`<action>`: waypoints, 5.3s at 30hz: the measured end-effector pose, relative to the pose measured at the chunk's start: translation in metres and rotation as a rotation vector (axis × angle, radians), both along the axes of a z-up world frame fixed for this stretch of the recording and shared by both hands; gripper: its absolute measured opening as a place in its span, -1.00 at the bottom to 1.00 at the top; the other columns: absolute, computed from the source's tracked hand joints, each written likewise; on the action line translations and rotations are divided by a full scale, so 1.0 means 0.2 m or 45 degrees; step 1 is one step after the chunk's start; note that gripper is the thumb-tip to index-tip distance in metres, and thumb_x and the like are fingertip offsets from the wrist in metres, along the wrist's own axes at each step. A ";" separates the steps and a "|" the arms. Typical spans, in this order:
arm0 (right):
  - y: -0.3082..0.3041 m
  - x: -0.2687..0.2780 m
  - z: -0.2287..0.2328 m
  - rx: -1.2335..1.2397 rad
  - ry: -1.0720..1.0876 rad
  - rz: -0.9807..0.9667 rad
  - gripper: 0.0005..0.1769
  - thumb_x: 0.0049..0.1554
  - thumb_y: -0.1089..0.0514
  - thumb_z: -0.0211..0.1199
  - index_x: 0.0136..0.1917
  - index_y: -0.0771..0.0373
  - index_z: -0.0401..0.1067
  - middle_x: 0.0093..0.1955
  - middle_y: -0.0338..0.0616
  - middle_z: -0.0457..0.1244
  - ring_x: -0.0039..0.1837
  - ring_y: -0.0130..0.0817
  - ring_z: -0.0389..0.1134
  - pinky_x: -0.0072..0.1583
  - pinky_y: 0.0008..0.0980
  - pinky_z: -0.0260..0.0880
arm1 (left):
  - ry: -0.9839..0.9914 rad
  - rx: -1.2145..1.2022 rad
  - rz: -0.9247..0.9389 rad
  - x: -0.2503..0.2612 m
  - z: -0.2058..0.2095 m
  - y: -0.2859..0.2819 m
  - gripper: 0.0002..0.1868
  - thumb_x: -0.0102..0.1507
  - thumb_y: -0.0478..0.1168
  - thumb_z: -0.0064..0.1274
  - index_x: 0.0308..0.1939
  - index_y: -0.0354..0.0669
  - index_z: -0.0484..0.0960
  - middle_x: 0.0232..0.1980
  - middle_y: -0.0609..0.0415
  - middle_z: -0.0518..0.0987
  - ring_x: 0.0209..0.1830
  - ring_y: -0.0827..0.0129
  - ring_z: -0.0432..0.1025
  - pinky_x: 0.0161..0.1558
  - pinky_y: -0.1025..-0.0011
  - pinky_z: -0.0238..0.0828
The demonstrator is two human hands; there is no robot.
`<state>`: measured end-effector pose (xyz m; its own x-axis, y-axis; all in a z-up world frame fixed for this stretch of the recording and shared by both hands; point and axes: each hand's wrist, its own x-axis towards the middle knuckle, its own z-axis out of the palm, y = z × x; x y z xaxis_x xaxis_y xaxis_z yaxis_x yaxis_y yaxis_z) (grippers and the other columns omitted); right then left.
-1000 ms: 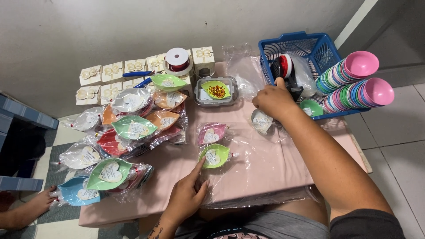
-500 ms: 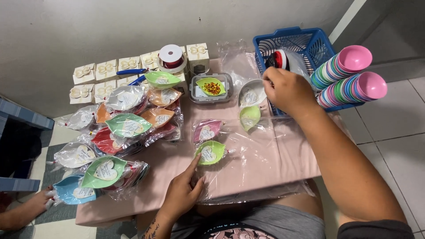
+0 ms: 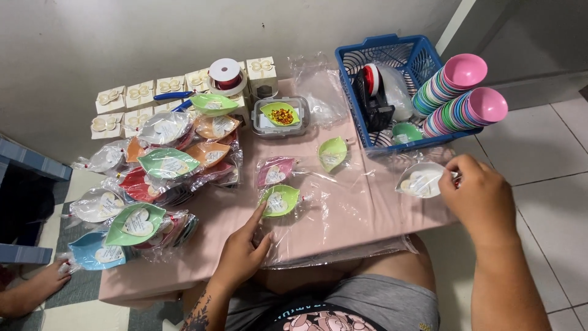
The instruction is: Packing small colorful plastic bowls into a clear plastic bag at a workshop station.
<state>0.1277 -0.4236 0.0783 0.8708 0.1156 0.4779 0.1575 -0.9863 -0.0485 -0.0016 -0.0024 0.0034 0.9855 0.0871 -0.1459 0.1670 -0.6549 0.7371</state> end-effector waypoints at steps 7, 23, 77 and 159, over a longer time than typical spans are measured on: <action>0.29 0.01 -0.15 0.517 0.626 0.166 -0.88 0.07 0.20 0.37 -0.07 0.15 0.56 -0.14 -0.19 0.47 -0.14 -0.31 0.51 -0.07 -0.31 0.48 | -0.085 0.043 -0.003 -0.01 -0.03 0.01 -0.15 0.25 -0.11 0.20 0.62 0.27 0.25 -0.34 0.17 0.64 -0.52 0.45 0.35 -0.42 0.45 0.30; 0.81 -0.05 -0.10 0.745 1.671 0.427 -0.47 0.02 0.20 0.45 0.29 0.03 0.58 0.09 -0.15 0.52 0.04 -0.37 0.56 0.12 -0.43 0.62 | -0.092 -0.012 -0.089 -0.01 0.02 0.03 -0.11 0.24 -0.09 0.21 0.64 0.21 0.19 -0.29 0.11 0.70 -0.40 0.38 0.51 -0.28 0.42 0.46; 0.80 -0.08 -0.69 0.117 0.605 1.232 -0.61 0.19 -0.08 0.30 0.28 -0.07 0.55 0.33 -0.25 0.28 -0.12 -0.43 0.42 -0.17 -0.46 0.50 | -0.117 0.172 -0.094 -0.02 -0.09 0.06 0.28 0.04 -0.04 0.50 0.67 -0.05 -0.03 0.14 -0.14 0.66 -0.02 0.14 0.63 -0.11 0.24 0.62; 0.90 0.83 -0.30 -0.720 0.471 0.604 -0.76 0.18 0.03 0.13 -0.02 -0.01 0.61 0.11 -0.25 0.46 0.24 -0.17 0.32 0.42 0.03 0.09 | 0.038 0.237 -0.188 -0.03 -0.06 0.09 0.07 0.16 0.12 0.35 0.66 0.27 0.08 -0.39 0.18 0.74 -0.55 0.40 0.54 -0.48 0.43 0.40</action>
